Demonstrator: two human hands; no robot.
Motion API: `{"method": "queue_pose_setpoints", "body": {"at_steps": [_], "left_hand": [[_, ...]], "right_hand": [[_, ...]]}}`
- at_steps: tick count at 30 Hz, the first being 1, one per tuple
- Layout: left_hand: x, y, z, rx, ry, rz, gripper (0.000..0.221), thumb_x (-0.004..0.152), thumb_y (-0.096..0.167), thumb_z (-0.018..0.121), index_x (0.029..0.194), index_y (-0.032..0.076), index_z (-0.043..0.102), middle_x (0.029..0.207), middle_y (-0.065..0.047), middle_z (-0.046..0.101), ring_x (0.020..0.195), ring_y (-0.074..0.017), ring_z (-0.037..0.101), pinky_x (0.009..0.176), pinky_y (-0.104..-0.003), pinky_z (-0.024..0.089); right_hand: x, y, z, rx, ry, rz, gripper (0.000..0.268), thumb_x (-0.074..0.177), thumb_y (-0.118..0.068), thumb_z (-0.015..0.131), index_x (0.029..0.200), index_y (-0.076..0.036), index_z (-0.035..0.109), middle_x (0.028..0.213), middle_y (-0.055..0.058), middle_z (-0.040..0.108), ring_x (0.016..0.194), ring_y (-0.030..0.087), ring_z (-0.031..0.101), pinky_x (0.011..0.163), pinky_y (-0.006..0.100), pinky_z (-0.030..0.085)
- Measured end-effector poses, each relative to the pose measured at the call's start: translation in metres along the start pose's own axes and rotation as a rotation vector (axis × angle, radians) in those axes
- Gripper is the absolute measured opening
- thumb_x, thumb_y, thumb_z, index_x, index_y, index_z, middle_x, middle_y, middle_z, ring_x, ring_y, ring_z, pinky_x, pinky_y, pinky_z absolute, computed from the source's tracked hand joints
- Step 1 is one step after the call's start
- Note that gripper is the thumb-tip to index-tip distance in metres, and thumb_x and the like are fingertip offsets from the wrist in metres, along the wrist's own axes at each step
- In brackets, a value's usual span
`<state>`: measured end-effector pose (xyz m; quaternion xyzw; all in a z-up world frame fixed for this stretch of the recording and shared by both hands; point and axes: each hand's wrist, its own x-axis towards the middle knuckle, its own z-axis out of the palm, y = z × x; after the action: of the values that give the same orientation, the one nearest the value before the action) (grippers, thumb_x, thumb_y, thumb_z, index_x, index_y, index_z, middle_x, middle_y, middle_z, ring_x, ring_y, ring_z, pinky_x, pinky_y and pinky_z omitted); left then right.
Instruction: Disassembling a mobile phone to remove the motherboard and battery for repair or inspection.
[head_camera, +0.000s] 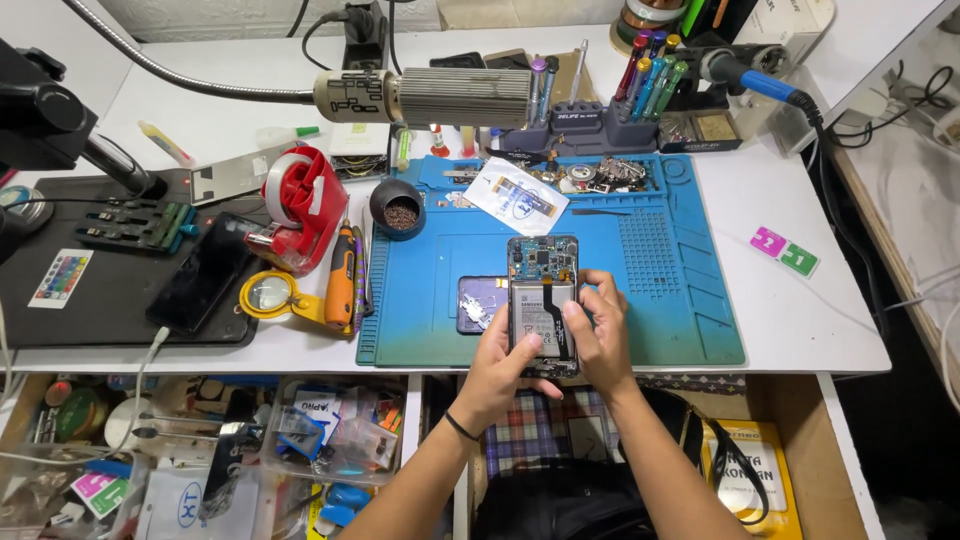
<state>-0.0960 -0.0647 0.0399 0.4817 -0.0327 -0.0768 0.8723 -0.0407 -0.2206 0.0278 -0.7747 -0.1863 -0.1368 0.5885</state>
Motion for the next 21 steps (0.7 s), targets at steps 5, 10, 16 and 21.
{"method": "queue_pose_setpoints", "body": {"at_steps": [5, 10, 16, 21], "left_hand": [[-0.004, 0.01, 0.006, -0.048, -0.034, 0.013, 0.045, 0.1, 0.01, 0.059, 0.142, 0.003, 0.045, 0.112, -0.021, 0.065, 0.087, -0.0331, 0.073, 0.051, -0.042, 0.069], [-0.005, 0.012, 0.005, -0.09, -0.064, -0.039, 0.043, 0.1, 0.007, 0.057, 0.142, 0.001, 0.045, 0.112, -0.024, 0.066, 0.087, -0.0361, 0.074, 0.051, -0.043, 0.068], [-0.003, 0.0, -0.006, -0.333, -0.106, -0.15, 0.052, 0.101, 0.02, 0.047, 0.15, 0.004, 0.04, 0.121, -0.028, 0.065, 0.097, -0.0406, 0.073, 0.064, -0.047, 0.069], [-0.002, -0.003, -0.01, -0.366, -0.185, -0.162, 0.069, 0.093, 0.019, 0.04, 0.16, 0.007, 0.031, 0.132, -0.031, 0.059, 0.108, -0.0454, 0.069, 0.073, -0.05, 0.067]], "right_hand": [[-0.002, -0.001, -0.001, -0.016, -0.034, -0.01, 0.047, 0.099, -0.055, 0.045, 0.086, -0.013, 0.063, 0.125, 0.008, 0.052, 0.12, 0.024, 0.051, 0.118, 0.046, 0.008], [-0.003, 0.004, 0.006, -0.03, -0.062, 0.004, 0.053, 0.098, -0.056, 0.042, 0.088, -0.011, 0.069, 0.125, 0.012, 0.051, 0.126, 0.028, 0.046, 0.117, 0.051, 0.005], [-0.007, 0.014, 0.007, 0.124, 0.006, 0.185, 0.049, 0.097, -0.05, 0.044, 0.091, -0.009, 0.069, 0.095, 0.013, 0.058, 0.094, 0.03, 0.053, 0.099, 0.051, 0.03], [-0.012, 0.052, 0.003, 0.204, 0.08, 0.275, 0.052, 0.1, -0.048, 0.043, 0.074, -0.009, 0.064, 0.065, 0.01, 0.058, 0.057, 0.025, 0.057, 0.067, 0.041, 0.047]]}}
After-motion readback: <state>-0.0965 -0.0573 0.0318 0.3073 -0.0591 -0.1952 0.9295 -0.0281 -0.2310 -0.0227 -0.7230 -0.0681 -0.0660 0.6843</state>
